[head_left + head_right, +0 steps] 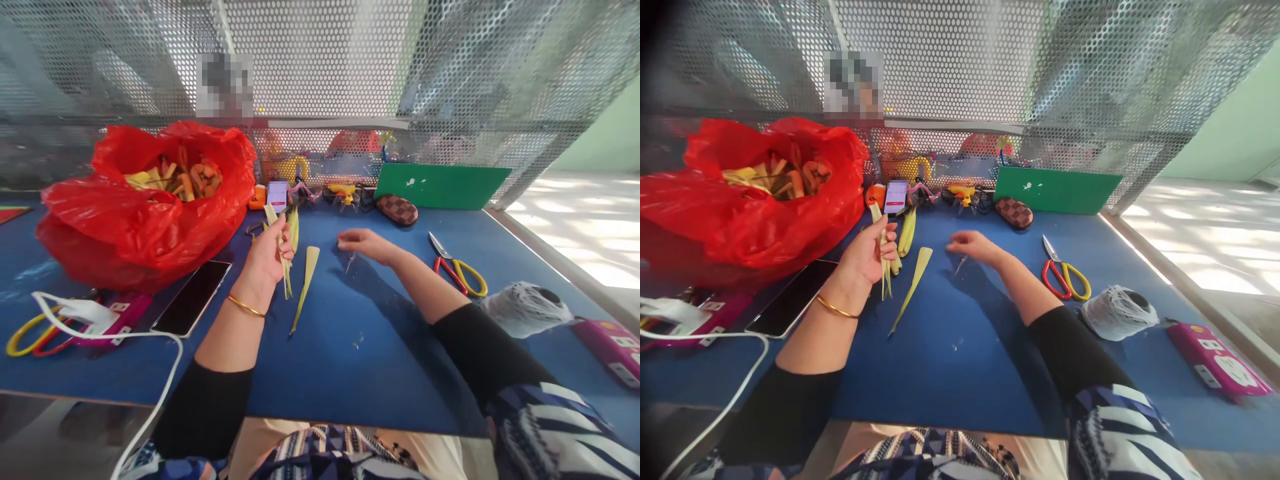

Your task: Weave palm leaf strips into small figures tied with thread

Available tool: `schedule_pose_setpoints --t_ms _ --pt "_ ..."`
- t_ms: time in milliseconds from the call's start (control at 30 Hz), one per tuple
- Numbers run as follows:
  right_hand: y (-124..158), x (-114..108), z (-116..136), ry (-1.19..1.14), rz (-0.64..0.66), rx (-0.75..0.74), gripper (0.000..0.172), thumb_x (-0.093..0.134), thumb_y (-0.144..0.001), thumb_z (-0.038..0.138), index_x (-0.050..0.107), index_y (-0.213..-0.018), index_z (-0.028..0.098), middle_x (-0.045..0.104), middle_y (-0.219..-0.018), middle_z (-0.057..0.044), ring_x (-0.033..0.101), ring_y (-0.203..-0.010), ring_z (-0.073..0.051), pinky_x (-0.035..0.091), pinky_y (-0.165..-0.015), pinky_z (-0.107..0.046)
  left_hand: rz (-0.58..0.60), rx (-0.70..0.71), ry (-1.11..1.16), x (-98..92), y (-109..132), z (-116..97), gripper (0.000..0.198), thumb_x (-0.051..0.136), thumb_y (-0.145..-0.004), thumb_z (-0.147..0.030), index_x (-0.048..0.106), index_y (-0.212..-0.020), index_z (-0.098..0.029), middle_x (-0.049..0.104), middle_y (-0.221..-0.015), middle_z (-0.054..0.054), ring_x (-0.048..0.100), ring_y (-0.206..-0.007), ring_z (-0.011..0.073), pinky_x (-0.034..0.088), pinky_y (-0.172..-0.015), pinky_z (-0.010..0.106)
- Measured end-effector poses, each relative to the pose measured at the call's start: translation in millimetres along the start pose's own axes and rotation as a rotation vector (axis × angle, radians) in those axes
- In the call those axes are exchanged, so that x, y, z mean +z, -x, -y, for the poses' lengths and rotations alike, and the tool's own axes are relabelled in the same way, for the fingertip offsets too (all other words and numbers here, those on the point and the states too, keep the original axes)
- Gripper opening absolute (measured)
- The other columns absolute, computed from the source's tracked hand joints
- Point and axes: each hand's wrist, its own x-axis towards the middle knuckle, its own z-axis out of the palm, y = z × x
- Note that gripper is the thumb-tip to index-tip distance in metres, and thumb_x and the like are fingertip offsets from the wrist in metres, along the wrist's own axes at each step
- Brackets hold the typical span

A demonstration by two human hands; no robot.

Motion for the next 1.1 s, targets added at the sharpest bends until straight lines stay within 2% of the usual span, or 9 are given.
schedule_pose_setpoints --t_ms 100,300,400,500,567,667,867,1000,1100 --pt "-10.0 10.2 8.7 0.396 -0.514 -0.060 0.020 0.055 -0.087 0.017 0.073 -0.095 0.021 0.071 -0.107 -0.008 0.064 -0.101 -0.022 0.048 -0.086 -0.034 -0.016 0.066 -0.022 -2.4 0.2 -3.9 0.020 0.052 -0.092 -0.014 0.054 -0.072 -0.013 0.041 -0.047 -0.008 0.027 -0.030 0.0002 0.018 -0.033 0.014" --pt "-28.8 61.5 21.6 0.537 -0.121 -0.175 0.022 0.081 -0.068 0.030 0.069 -0.083 0.020 0.066 -0.096 -0.006 0.061 -0.083 -0.019 0.043 -0.070 -0.028 0.015 0.125 -0.101 -12.0 -1.0 -15.0 0.021 0.045 -0.091 -0.010 0.058 -0.074 -0.011 0.039 -0.047 -0.009 0.024 -0.030 0.0004 0.016 -0.033 0.014" --pt "-31.9 78.6 24.6 0.449 -0.120 -0.152 0.030 0.085 -0.059 0.025 0.058 -0.069 0.019 0.064 -0.085 -0.003 0.058 -0.076 -0.016 0.042 -0.066 -0.026 0.038 0.156 -0.174 -20.5 -2.3 -25.8 0.018 0.048 -0.088 -0.010 0.059 -0.074 -0.010 0.041 -0.049 -0.008 0.025 -0.031 -0.0002 0.016 -0.033 0.014" --pt "-25.9 77.5 24.4 0.306 -0.149 -0.137 0.024 0.072 -0.074 0.024 0.049 -0.069 0.020 0.060 -0.073 0.001 0.056 -0.067 -0.012 0.042 -0.060 -0.024 -0.008 0.251 -0.275 -28.3 -3.8 -34.5 0.010 0.056 -0.082 -0.012 0.062 -0.074 -0.010 0.043 -0.052 -0.007 0.026 -0.033 -0.0005 0.013 -0.034 0.014" --pt "-16.3 69.5 22.2 -0.005 -0.156 -0.120 0.021 0.066 -0.077 0.026 0.046 -0.070 0.021 0.059 -0.068 0.003 0.054 -0.060 -0.010 0.042 -0.056 -0.023 -0.039 0.314 -0.363 -31.7 -5.3 -35.8 0.006 0.061 -0.076 -0.014 0.063 -0.072 -0.010 0.045 -0.054 -0.006 0.025 -0.033 -0.0004 0.011 -0.034 0.015" --pt "2.1 54.9 17.5 -0.489 -0.141 -0.104 0.029 0.074 -0.066 0.035 0.049 -0.068 0.021 0.055 -0.058 0.005 0.047 -0.050 -0.009 0.036 -0.047 -0.022 -0.011 0.346 -0.555 -36.4 -10.3 -31.7 0.005 0.066 -0.070 -0.017 0.066 -0.070 -0.012 0.051 -0.056 -0.003 0.027 -0.036 0.0016 0.012 -0.037 0.019" --pt "30.3 50.3 17.3 -0.686 -0.234 0.022 0.033 0.078 -0.050 0.038 0.055 -0.066 0.020 0.052 -0.051 0.006 0.042 -0.046 -0.008 0.028 -0.042 -0.021 -0.112 0.439 -0.963 -46.7 -21.9 -23.6 0.018 0.071 -0.065 -0.013 0.061 -0.051 -0.016 0.054 -0.048 0.000 0.034 -0.040 0.0069 0.017 -0.042 0.023" --pt "41.2 60.0 25.3 -0.656 -0.202 -0.003 0.032 0.076 -0.052 0.040 0.057 -0.068 0.020 0.054 -0.054 0.006 0.044 -0.048 -0.008 0.030 -0.044 -0.021 0.141 0.258 -0.736 -28.1 -12.1 -5.3 0.012 0.070 -0.073 -0.017 0.068 -0.062 -0.014 0.063 -0.057 0.005 0.026 -0.035 0.0038 0.011 -0.039 0.022" --pt "47.6 61.4 29.0 -0.586 -0.193 -0.061 0.029 0.071 -0.060 0.044 0.058 -0.070 0.020 0.053 -0.053 0.006 0.042 -0.046 -0.008 0.029 -0.043 -0.021 0.281 0.129 -0.763 -7.7 -1.5 19.4 0.019 0.079 -0.069 -0.023 0.066 -0.058 -0.014 0.040 -0.038 -0.005 0.020 -0.035 0.0036 0.008 -0.040 0.022"
